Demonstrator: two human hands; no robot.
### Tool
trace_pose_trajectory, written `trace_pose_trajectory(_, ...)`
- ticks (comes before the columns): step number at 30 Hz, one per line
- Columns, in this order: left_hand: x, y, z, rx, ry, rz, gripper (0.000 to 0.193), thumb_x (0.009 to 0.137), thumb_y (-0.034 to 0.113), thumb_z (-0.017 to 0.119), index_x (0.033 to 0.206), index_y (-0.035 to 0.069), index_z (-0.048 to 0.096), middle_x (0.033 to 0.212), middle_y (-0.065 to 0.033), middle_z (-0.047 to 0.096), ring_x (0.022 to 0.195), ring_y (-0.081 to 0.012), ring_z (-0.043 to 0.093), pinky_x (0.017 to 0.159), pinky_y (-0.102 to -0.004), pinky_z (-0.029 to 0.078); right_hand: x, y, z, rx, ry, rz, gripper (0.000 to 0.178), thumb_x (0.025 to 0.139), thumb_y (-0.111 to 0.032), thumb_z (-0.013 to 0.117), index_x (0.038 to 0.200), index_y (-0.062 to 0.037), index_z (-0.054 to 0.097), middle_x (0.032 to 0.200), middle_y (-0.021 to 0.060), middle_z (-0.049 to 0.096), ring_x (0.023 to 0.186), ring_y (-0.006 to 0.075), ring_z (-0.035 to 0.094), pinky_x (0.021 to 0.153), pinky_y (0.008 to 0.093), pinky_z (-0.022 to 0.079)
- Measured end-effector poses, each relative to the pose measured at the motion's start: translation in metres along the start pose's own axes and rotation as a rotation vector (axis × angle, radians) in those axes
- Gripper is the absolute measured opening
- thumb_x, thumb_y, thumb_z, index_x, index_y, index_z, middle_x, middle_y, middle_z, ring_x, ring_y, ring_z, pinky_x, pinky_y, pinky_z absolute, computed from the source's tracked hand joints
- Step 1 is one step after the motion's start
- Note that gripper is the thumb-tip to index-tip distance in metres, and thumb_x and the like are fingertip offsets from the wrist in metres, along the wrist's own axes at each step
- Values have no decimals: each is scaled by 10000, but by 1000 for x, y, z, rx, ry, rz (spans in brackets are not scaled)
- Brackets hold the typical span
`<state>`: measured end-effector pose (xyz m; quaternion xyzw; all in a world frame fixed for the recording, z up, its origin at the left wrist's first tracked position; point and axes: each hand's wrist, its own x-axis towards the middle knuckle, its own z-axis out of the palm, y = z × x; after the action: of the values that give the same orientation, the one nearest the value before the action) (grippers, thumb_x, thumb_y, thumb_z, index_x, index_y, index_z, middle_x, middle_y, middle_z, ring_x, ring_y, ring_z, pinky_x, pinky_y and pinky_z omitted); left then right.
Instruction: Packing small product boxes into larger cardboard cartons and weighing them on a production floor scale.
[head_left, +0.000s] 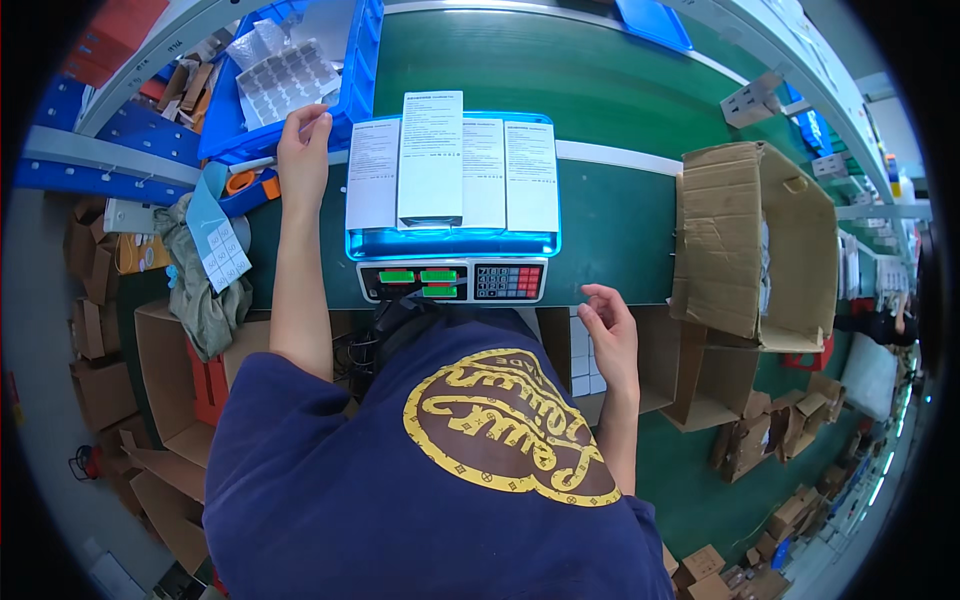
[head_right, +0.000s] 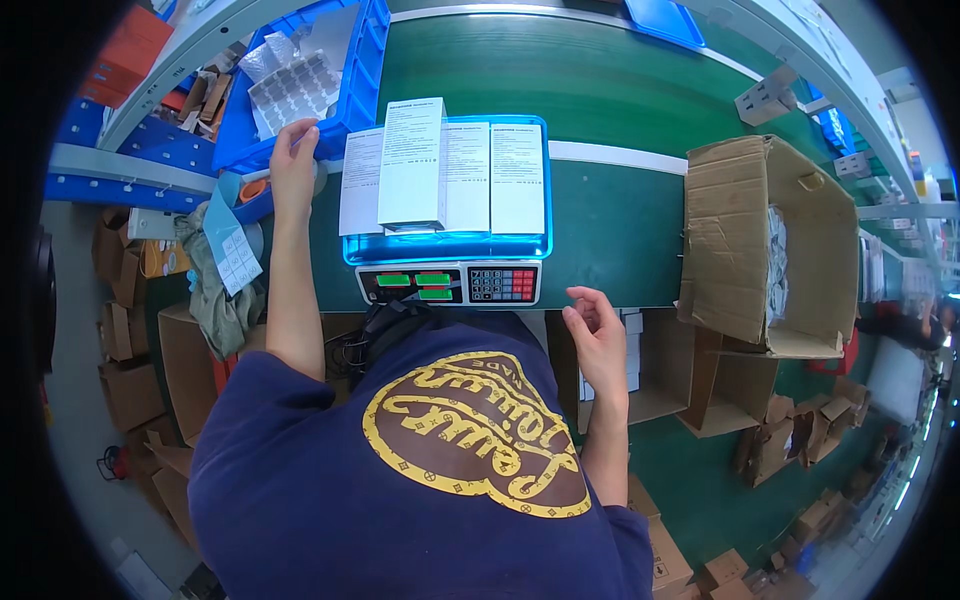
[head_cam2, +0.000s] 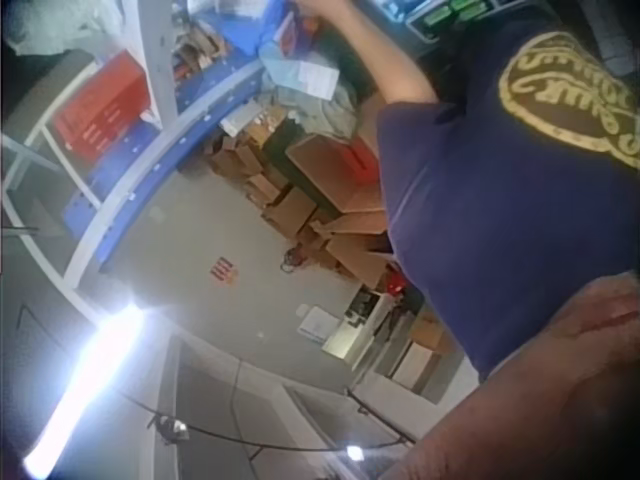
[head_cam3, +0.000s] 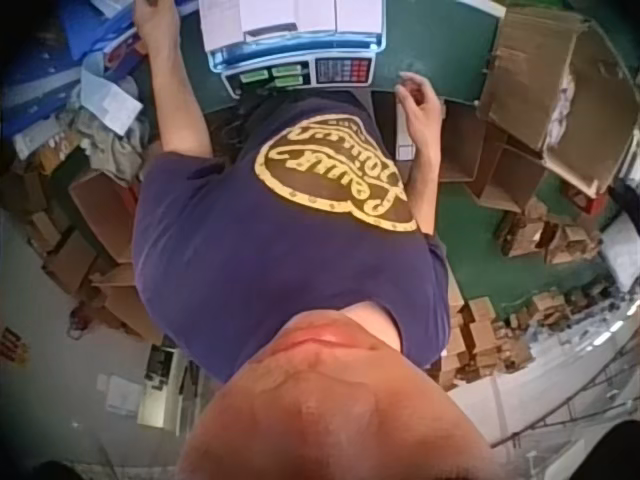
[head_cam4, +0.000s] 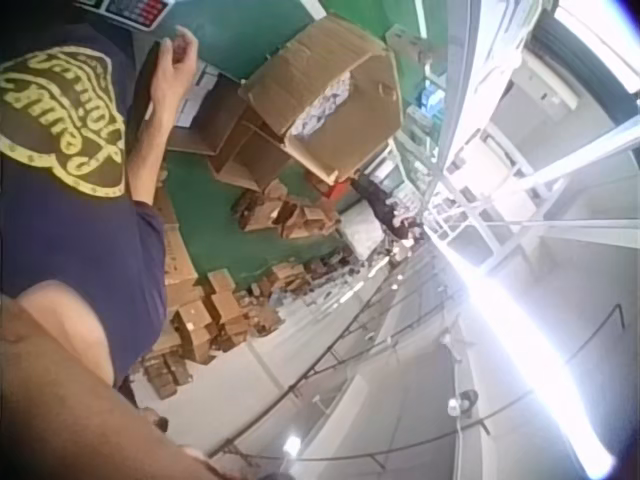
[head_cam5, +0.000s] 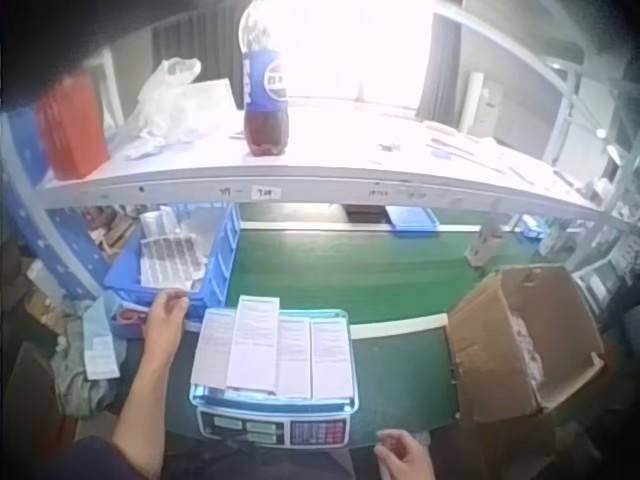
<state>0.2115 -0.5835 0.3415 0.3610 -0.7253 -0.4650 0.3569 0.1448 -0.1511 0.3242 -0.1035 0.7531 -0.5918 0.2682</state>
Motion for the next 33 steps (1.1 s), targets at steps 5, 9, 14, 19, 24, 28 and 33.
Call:
trace_pose_trajectory(5,2,-3,0,24,-14,-8,212,926,178,601,1098,56,628,1096,-70,640,1066,-158,572,935,-272,413,3,1,1,11,-2,10,223,888,-10,615,1108,-35,598,790,-72,433,718,14,415,633,162,340)
trace_pose_trajectory(9,3,-3,0,61,-24,3,240,938,238,588,1090,58,634,1150,-80,634,1116,-208,570,1017,-342,365,9,0,-1,-14,-31,13,241,912,-42,598,1152,-31,589,855,-39,534,775,34,492,699,176,407)
trace_pose_trajectory(14,-10,3,7,757,-157,357,398,974,413,457,1174,122,639,1305,-124,558,1320,-366,401,1139,-538,126,54,-37,39,-3,-227,-124,353,972,-143,536,1303,-25,508,1225,119,601,1086,173,583,938,285,462)
trace_pose_trajectory(19,-36,-9,39,866,-264,504,395,985,344,448,1266,102,584,1432,-219,403,1380,-435,264,1142,-543,149,114,-81,125,-128,-355,-49,597,955,-263,573,1445,-32,323,1325,172,524,1155,215,547,945,322,453)
trace_pose_trajectory(24,-80,51,21,-181,-377,199,780,880,217,624,1501,48,184,1530,-163,249,1389,-300,302,1146,-400,221,89,-90,155,150,-447,-367,650,942,-214,580,1487,-65,258,1398,147,438,1247,227,470,1028,355,387)
trace_pose_trajectory(28,-58,37,-42,-460,-404,30,850,821,161,667,1506,44,178,1471,-132,363,1315,-237,415,1074,-357,355,93,-88,110,-621,-214,-770,648,910,-252,630,1447,-47,331,1470,195,334,1333,310,365,1057,412,358)
trace_pose_trajectory(33,-28,-48,-87,-456,-284,-183,837,828,146,649,1520,130,179,1480,-144,351,1343,-271,385,1090,-372,336,151,-41,58,-535,71,-302,707,885,-333,661,1444,-48,336,1469,199,347,1314,321,394,1048,424,371)
